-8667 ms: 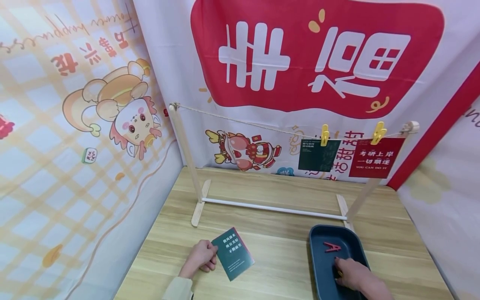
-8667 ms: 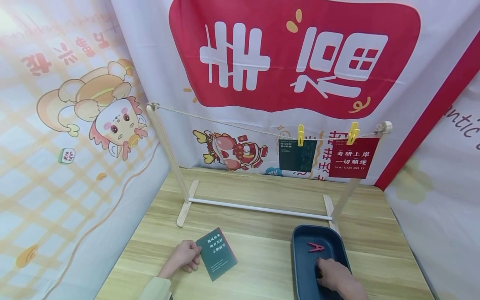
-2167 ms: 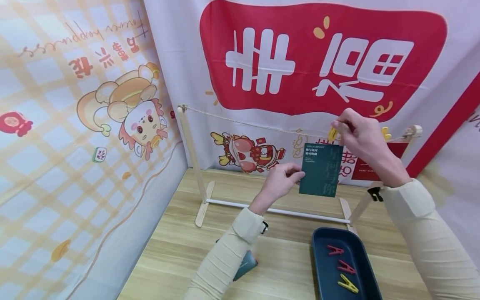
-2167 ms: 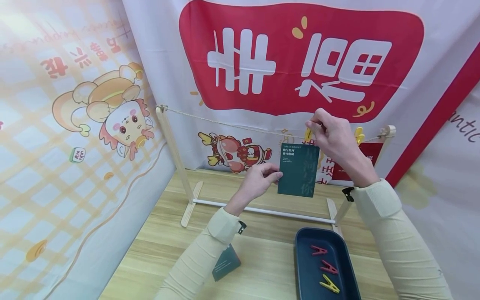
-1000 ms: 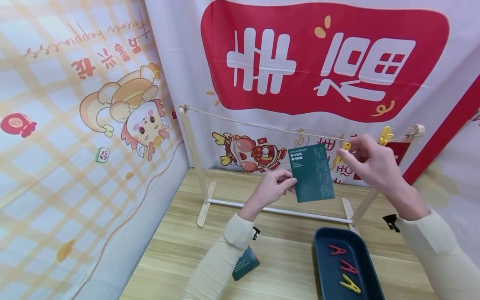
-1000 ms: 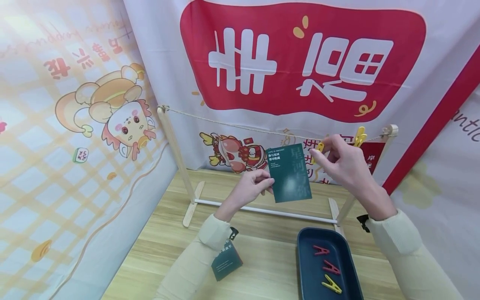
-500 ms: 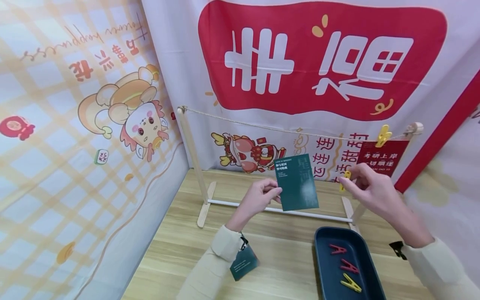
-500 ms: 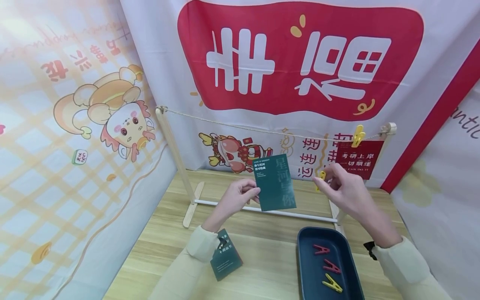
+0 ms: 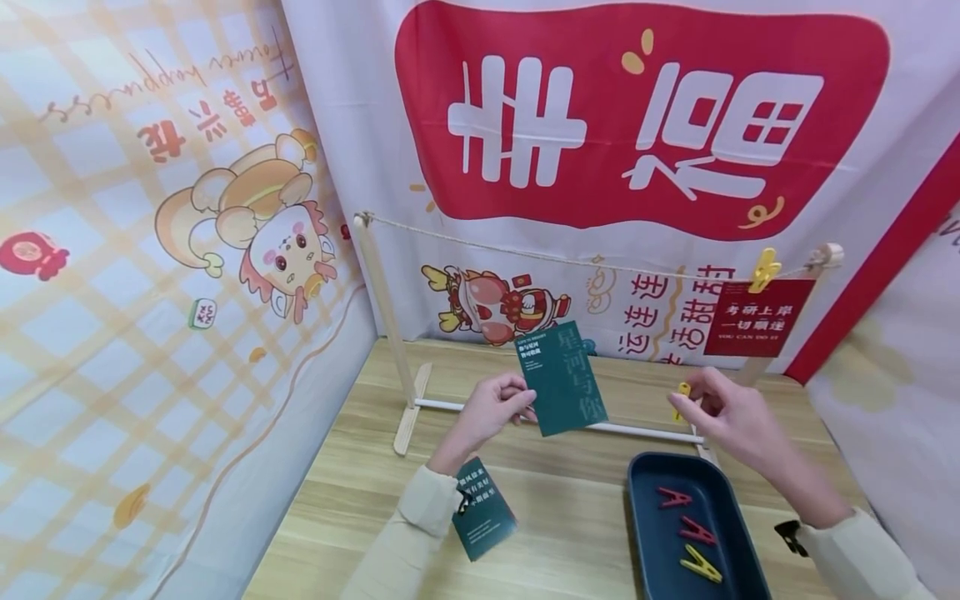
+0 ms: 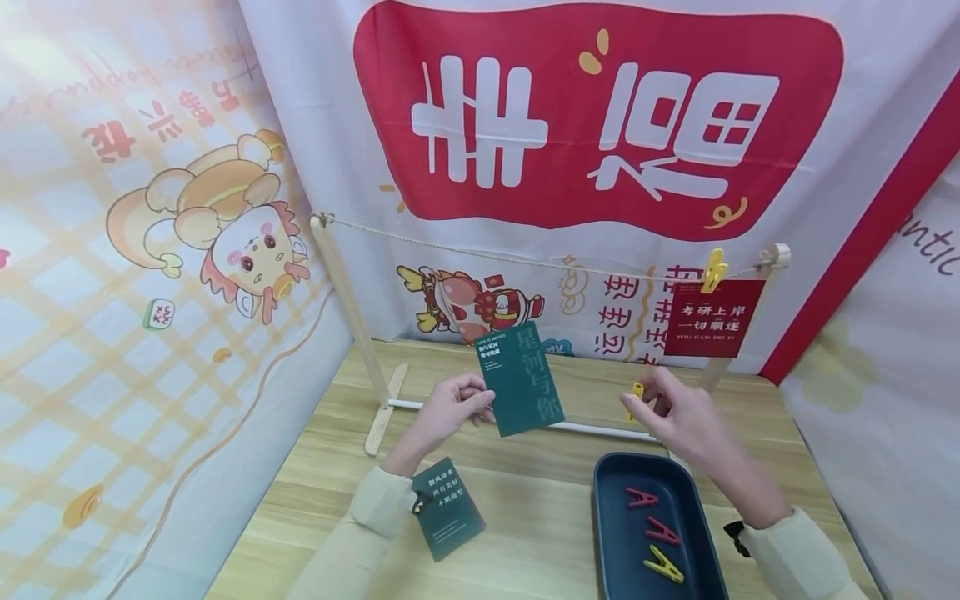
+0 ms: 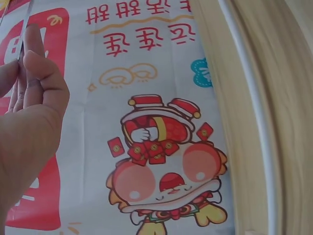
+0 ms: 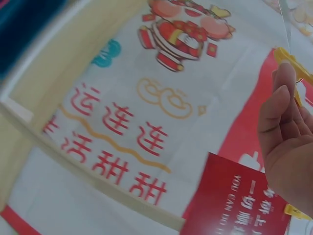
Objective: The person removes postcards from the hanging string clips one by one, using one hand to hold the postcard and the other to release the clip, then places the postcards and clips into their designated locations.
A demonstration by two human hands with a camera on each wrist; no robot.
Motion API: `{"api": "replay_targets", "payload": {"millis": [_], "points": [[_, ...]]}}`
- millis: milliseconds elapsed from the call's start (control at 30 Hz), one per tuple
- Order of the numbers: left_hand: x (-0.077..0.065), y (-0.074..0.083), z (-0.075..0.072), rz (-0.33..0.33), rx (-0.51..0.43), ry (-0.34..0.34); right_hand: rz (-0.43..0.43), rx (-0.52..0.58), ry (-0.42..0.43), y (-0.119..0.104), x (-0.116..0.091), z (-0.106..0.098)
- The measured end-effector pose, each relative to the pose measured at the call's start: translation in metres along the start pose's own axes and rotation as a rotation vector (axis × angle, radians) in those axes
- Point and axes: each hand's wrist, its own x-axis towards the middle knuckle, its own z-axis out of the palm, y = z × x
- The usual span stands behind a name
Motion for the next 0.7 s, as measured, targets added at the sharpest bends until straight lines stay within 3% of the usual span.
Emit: {"api": "replay_targets", "payload": {"millis": [367,700], "points": [[-0.006,-0.018,-0.017,-0.049,-0.082,-0.03,0.098,0.013,-0.179,0.026,-0.025,0.04],[-0.014,-0.03,-0.026,-0.081,-0.091,-0.062,0.201,0.016,-0.312,0.04,-0.04,0.053]]}}
